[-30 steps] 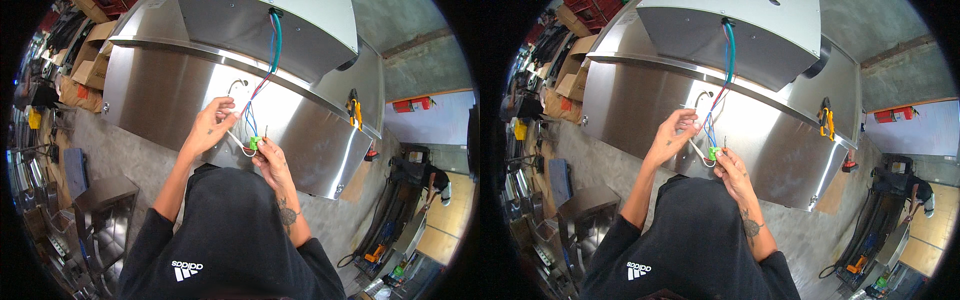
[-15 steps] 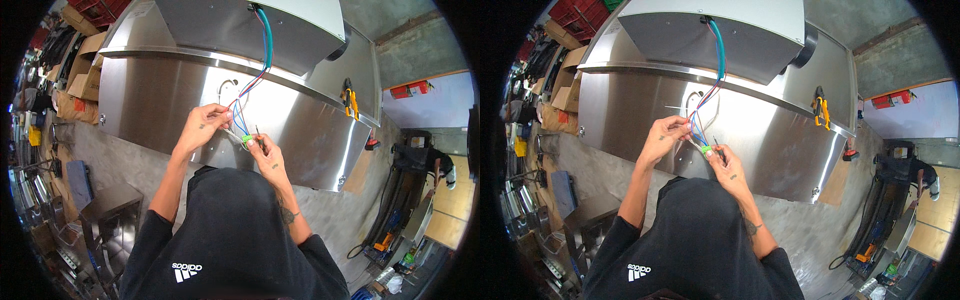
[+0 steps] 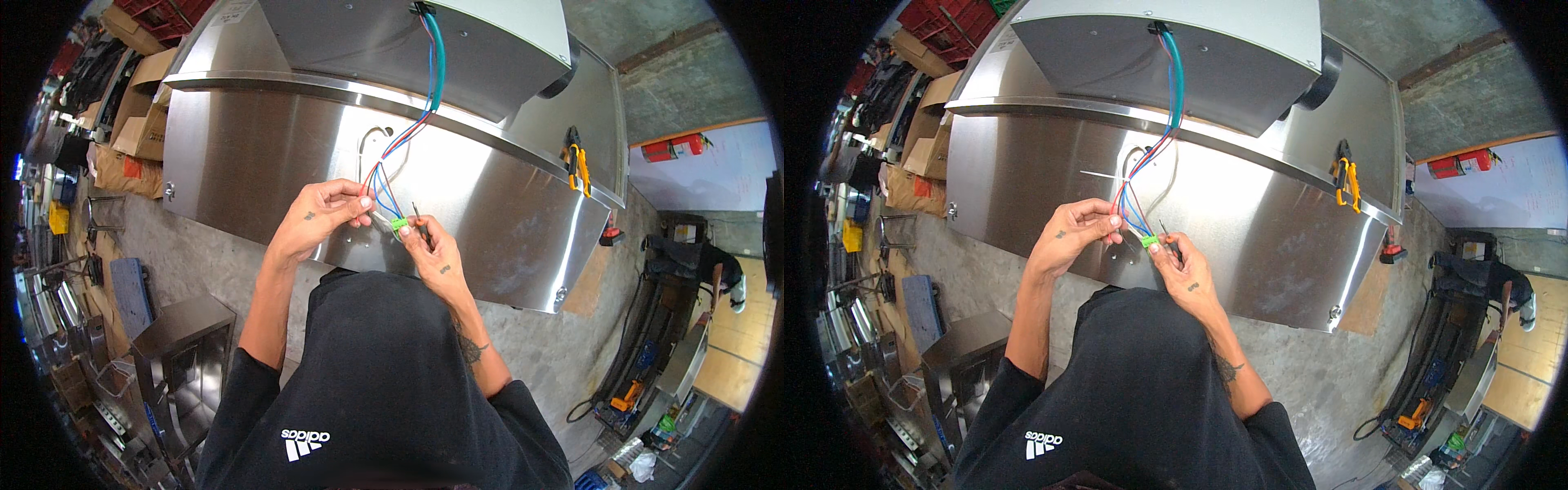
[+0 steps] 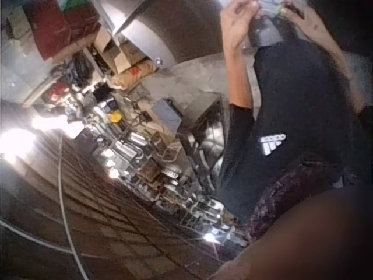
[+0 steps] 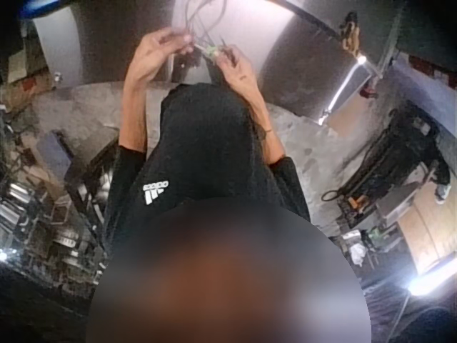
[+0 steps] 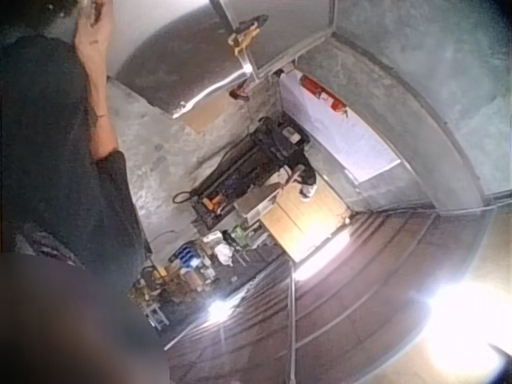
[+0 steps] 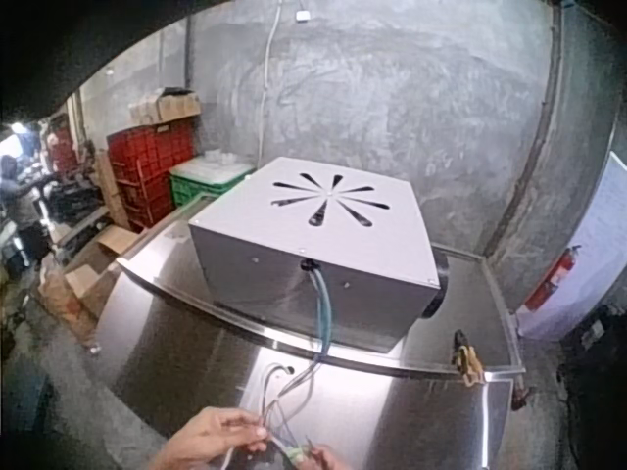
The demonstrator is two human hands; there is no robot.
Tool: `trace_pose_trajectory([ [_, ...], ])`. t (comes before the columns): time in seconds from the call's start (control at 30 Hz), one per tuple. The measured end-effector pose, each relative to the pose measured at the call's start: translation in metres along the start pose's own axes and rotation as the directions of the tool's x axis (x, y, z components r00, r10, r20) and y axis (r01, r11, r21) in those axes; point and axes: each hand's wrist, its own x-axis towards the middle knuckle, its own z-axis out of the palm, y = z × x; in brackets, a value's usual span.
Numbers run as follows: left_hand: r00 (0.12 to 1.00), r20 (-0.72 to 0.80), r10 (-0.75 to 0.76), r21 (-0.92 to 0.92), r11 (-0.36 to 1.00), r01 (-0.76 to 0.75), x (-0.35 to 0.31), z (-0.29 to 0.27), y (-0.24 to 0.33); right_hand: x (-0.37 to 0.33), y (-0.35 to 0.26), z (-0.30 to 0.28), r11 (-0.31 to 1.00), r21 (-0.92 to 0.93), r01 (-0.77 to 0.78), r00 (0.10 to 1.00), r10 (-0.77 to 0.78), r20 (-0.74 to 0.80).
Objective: The person connects multiple colored wires to a green terminal block on a stainless steel appliance. They use a screwdriver to tighten the terminals and pliers to trim excess wire, then tuck the wires into the unit.
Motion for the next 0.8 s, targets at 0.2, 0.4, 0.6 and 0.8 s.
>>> trace_pose_trajectory([
  [0.2, 0.993, -0.122, 0.004, -0.039, 0.999, -0.009, -0.008, 0.002, 0.006, 0.002, 0.010, 0.005, 0.998, 0.052, 0.037, 0.999, -0.036, -0.020],
  [0.4, 0.995, -0.048, -0.084, -0.069, 0.994, 0.080, -0.019, -0.002, -0.002, -0.001, -0.006, 0.006, 0.999, 0.020, 0.030, 0.999, -0.030, 0.019],
  [0.6, 0.998, -0.054, -0.019, -0.188, 0.982, 0.008, -0.017, 0.009, -0.015, -0.006, -0.013, 0.007, 1.000, 0.008, 0.019, 0.998, -0.019, 0.052],
  [0.8, 0.988, -0.134, 0.071, -0.205, 0.974, -0.097, -0.015, 0.022, -0.022, -0.008, -0.014, 0.009, 0.997, 0.063, 0.032, 0.997, -0.036, 0.061],
])
